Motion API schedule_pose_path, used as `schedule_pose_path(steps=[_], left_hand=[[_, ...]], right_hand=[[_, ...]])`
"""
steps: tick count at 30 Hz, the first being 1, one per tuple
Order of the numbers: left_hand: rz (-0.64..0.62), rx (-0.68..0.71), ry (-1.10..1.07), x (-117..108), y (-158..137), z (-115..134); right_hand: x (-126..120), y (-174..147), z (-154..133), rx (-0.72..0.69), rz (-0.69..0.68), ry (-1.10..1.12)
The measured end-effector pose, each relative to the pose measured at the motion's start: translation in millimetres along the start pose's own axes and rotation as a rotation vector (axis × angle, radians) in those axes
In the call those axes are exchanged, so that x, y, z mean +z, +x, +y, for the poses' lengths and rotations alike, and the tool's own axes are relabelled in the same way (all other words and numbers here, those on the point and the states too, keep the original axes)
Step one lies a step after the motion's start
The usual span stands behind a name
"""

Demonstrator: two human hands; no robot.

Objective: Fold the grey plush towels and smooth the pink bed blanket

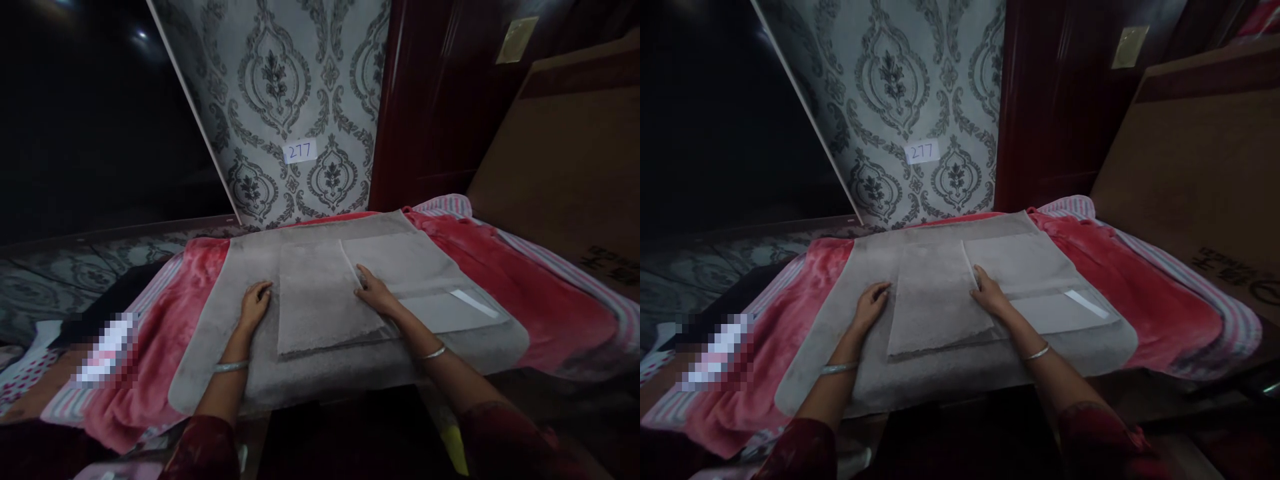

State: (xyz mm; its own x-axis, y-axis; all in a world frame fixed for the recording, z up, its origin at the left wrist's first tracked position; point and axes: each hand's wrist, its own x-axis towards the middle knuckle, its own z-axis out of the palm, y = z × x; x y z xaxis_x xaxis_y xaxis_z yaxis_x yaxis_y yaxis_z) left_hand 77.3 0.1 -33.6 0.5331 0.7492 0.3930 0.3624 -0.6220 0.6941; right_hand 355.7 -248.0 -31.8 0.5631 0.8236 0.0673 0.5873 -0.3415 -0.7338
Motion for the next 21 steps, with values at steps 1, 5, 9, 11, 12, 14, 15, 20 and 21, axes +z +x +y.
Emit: schedule_pose_path(steps=[1,5,9,11,12,14,15,20,21], left_hand=[[0.005,-0.015,-0.003,0.3,-0.2,1.8],[0.02,-0.108,-0.02,7.0,1.7,11.5],[0.009,-0.226,-0.039,24.4,18.6,26.2],[-0.002,-0.3,-0.037,33.7,35.0,33.8],[-0.007,-0.339,-0.034,37.6,44.5,37.0],[-0.016,-0.413,-0.027,43.2,64.3,42.2],[-0.019,-0.446,-0.022,45.1,73.7,44.1],[-0.011,-0.543,0.024,54.5,111.0,50.4],[-0.003,-0.55,0.035,57.6,117.3,51.6]], right_hand=[[-3.2,-3.3,-2.9,0.017,-0.028,-0.066],[-13.1,-16.0,-22.3,0.047,-0.048,-0.346],[-9.7,-21.2,-54.4,-0.14,0.046,-0.498],[1.0,-20.0,-71.1,-0.294,0.028,-0.489],[8.4,-19.2,-78.0,-0.351,0.013,-0.486],[25.7,-18.7,-86.8,-0.419,-0.035,-0.499],[34.6,-19.3,-88.5,-0.436,-0.074,-0.513],[64.3,-27.8,-81.9,-0.461,-0.242,-0.543],[66.3,-29.7,-80.3,-0.458,-0.243,-0.538]])
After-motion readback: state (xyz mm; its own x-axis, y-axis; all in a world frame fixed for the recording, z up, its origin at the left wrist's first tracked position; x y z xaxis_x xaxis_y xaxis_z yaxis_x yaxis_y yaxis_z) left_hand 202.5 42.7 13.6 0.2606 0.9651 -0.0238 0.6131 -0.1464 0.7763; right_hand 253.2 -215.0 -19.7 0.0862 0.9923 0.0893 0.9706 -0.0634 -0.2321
